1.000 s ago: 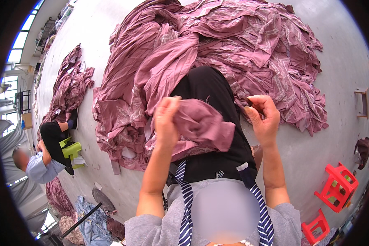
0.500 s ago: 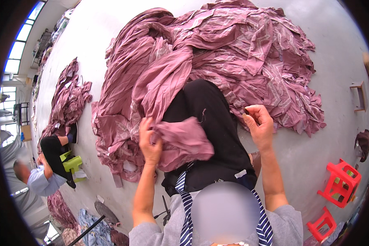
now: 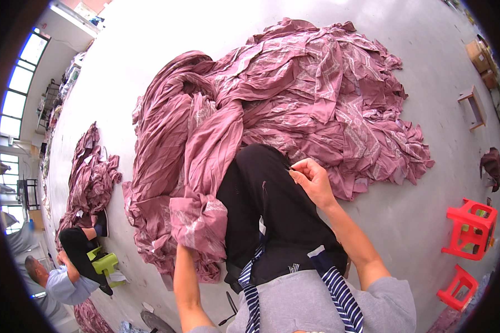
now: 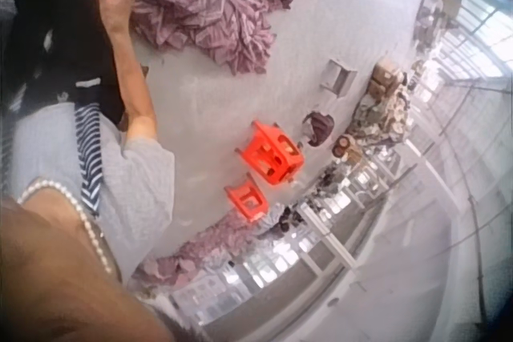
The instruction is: The person repeatedly picks up pieces of pink patterned fabric from a large pile, unfolds and inspects them by hand, and places them back into the pile. The hands manipulate the fabric continuously without using tools.
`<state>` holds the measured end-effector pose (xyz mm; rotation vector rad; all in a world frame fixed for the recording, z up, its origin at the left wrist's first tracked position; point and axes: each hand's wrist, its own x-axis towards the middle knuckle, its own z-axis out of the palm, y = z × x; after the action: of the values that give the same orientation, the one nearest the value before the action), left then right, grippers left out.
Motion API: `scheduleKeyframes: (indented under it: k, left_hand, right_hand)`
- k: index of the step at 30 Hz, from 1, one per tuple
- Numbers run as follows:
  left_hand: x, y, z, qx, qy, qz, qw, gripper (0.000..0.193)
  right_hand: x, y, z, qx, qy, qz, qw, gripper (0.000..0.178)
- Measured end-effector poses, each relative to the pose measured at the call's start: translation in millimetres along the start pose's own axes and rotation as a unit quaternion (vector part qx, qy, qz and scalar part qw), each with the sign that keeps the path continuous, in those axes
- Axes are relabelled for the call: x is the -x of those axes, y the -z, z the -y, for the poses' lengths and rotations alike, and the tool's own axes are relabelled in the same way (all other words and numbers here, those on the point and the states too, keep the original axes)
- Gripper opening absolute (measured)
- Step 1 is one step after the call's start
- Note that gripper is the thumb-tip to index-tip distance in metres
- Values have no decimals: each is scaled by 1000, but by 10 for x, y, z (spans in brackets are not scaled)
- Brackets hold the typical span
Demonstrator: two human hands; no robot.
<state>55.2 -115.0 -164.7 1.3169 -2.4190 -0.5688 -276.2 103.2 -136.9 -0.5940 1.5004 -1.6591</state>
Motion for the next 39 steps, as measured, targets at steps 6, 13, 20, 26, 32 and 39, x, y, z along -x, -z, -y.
scheduleKeyframes:
  k: [6,13,20,26,32,39]
  left_hand:
    - [167,1781,376,-226,-17,-137,964,27]
    - [71,2183,1489,-415,120,-167,886,29]
    - [3,672,1773,-358,271,-51,892,15]
    - [-142,-72,2047,-260,305,10,916,13]
    - [-162,-294,2351,-295,220,28,930,17]
    - [-204,-383,2389,-284,228,11,931,21]
  right_hand:
    - [-641,226,-358,33,10,-31,999,20]
    - [-1495,690,-762,209,57,-164,962,35]
    - [-2783,970,-844,466,165,-131,859,37]
    - [-4026,1016,-950,770,220,16,599,84]
    - [-4943,1021,-1097,846,264,23,463,76]
    - [-5174,1364,-1465,780,198,96,585,15]
